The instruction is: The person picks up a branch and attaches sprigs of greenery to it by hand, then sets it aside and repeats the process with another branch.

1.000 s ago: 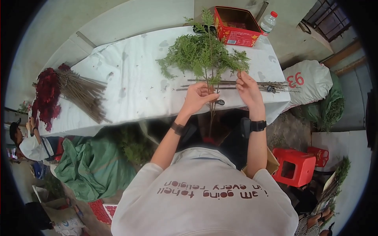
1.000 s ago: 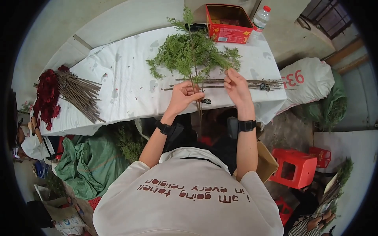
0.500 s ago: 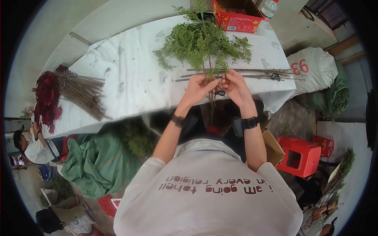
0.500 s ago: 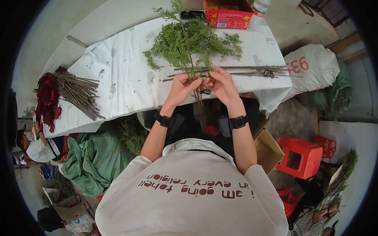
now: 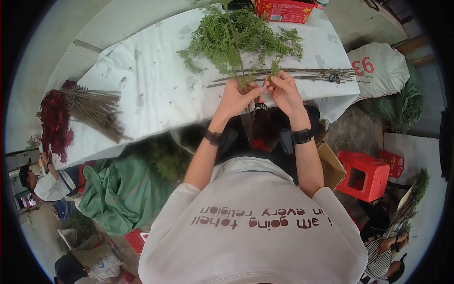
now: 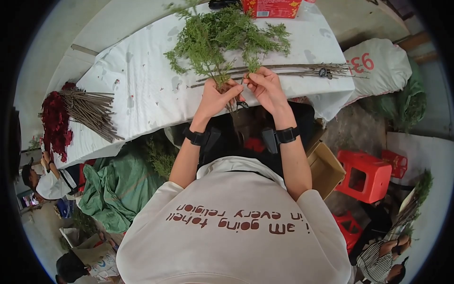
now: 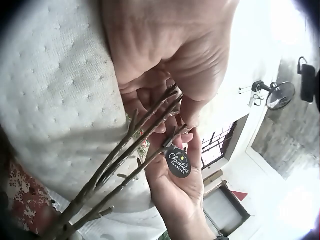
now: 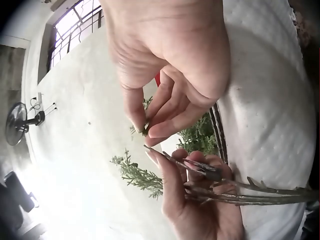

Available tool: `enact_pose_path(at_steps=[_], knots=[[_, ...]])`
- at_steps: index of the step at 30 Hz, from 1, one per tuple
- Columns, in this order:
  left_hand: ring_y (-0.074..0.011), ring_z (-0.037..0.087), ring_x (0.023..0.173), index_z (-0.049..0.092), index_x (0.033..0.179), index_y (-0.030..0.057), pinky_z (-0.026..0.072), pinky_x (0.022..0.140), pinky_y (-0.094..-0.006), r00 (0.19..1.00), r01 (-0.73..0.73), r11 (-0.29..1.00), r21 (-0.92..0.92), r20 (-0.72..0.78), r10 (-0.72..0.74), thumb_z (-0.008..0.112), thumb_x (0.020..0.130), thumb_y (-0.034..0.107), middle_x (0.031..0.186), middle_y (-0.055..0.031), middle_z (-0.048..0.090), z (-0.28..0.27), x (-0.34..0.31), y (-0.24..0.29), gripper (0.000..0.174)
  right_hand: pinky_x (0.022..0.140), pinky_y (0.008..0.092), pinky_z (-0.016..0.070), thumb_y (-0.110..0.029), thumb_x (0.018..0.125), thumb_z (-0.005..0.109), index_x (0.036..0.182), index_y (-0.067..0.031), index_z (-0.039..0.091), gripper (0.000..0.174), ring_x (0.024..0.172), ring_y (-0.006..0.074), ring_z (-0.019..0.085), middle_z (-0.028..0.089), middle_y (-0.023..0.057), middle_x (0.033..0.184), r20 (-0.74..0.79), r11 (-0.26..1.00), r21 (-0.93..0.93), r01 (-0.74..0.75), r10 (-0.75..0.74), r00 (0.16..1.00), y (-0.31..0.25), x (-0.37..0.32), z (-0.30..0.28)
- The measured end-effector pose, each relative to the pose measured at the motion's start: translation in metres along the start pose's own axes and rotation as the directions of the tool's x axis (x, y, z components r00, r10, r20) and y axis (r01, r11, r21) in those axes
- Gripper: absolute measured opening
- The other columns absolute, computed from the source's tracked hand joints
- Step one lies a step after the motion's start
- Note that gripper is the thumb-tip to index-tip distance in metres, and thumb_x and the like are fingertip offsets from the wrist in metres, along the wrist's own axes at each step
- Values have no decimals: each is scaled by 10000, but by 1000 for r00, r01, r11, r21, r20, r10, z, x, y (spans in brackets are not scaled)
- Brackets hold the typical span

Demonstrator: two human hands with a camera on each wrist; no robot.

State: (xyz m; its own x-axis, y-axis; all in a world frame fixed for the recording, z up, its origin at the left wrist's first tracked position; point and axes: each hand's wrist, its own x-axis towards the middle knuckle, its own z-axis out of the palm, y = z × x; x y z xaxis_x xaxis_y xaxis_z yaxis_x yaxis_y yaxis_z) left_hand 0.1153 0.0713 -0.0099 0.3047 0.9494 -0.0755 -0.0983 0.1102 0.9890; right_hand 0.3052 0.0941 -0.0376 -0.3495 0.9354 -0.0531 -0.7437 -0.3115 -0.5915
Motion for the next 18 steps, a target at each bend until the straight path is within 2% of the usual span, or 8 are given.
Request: enact_pose_path(at_steps=[5,8,18], knots=[[-50,548,505,675,858,-24,389,441,-189,1000,-8,1000,-5,-9,8,702,870,156,657,-37,655,2,-1,-1,182,720,276,571,34,877,622,893,-42,628,78,879,219,687,687,119,893,-23,998,-23,52,-53,998,5,1,1],[-48,551,510,682,867,-25,388,444,-193,1000,-27,1000,5,-13,27,699,873,156,654,-37,653,3,-1,-1,182,740,277,555,8,866,647,945,-43,622,97,902,230,667,681,89,879,14,993,-98,71,-70,997,6,1,4],[-51,580,550,695,821,-28,402,464,-202,1000,-23,1000,-5,-14,23,699,869,121,648,-32,646,5,-1,1,156,708,263,561,12,868,652,951,-54,624,110,878,232,680,679,91,855,12,995,-90,53,-52,999,4,-1,-1]])
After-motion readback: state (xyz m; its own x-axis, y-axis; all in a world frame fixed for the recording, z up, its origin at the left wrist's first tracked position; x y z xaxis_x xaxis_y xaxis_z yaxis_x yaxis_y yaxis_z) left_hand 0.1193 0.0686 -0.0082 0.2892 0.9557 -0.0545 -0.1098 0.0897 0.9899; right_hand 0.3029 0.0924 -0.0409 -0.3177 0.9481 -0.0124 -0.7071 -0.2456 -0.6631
